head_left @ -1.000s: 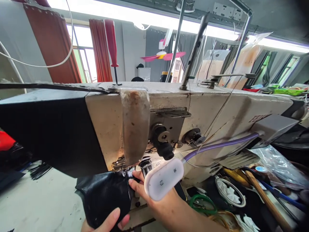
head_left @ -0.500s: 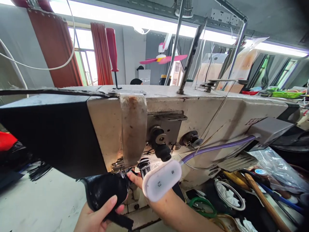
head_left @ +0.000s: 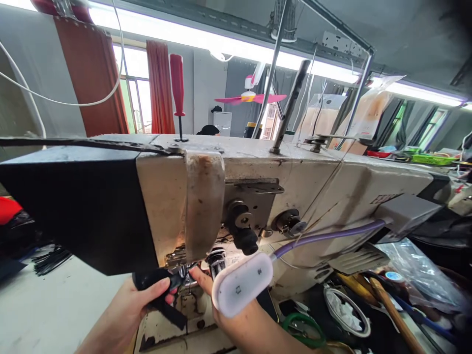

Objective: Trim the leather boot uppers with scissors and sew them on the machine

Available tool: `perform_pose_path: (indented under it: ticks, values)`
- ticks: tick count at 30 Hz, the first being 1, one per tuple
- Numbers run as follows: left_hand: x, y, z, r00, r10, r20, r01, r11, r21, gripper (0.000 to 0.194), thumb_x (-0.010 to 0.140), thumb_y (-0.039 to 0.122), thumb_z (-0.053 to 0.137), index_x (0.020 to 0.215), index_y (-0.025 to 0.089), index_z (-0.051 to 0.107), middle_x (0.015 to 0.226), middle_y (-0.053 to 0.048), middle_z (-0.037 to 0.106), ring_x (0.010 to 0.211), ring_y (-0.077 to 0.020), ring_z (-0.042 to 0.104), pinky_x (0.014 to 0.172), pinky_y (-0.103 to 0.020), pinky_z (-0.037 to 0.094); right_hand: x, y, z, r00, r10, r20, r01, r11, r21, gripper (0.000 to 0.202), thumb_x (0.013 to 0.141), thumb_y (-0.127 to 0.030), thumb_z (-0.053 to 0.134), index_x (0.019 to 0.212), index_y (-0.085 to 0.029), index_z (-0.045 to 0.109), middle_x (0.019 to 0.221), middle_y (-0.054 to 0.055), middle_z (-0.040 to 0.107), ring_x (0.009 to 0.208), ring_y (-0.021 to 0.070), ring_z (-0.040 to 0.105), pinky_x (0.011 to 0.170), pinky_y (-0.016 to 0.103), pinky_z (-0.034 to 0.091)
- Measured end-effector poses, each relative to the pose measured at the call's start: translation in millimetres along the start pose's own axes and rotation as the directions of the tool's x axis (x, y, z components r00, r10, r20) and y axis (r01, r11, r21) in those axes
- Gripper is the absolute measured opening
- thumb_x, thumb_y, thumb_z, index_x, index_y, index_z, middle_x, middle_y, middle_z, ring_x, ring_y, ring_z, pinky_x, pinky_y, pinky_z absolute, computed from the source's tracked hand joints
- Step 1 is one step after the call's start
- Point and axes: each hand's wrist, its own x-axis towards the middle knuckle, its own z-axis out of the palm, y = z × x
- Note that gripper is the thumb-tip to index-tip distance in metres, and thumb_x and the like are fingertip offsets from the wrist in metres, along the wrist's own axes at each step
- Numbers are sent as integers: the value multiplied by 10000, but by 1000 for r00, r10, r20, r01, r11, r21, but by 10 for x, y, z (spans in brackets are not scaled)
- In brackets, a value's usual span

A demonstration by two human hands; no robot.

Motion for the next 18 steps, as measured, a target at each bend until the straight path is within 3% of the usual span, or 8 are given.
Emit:
perform_pose_path:
  ticks: [5,11,14,18]
  values:
    - [-2,98,-48,996,-80,-32,76,990,-116,382,547,395,895,776,130,742,757,-61,716,696,-178,650,639,-243,551,49,-108,-157,999,-47,0,47,998,-32,447,867,-202,518,1299,-280,603,1246,75,621,1165,303,545,1034,452,421]
    - [-243,-233,-47,948,-86,-307,21,978,-208,369,459,257,909,756,139,723,744,-61,722,551,-158,613,485,-245,514,-30,-272,-352,964,-256,-75,252,966,-59,406,834,-192,550,1235,-201,610,1196,147,619,1052,291,572,919,456,461]
    - [-314,-327,-1,951,-77,-300,18,981,-193,389,458,281,910,771,134,732,730,-66,724,559,-167,626,498,-255,533,-60,-324,-326,913,-393,-113,382,918,-105,314,842,-326,623,1120,-179,625,1101,149,628,1009,302,566,800,430,485]
    - [-326,-342,62,950,-28,-311,-35,981,-193,409,406,312,928,726,134,744,689,-58,720,554,-165,624,459,-233,517,-38,-375,-299,867,-478,-141,426,857,-289,155,850,-128,555,976,-147,642,891,98,649,873,250,592,709,355,466]
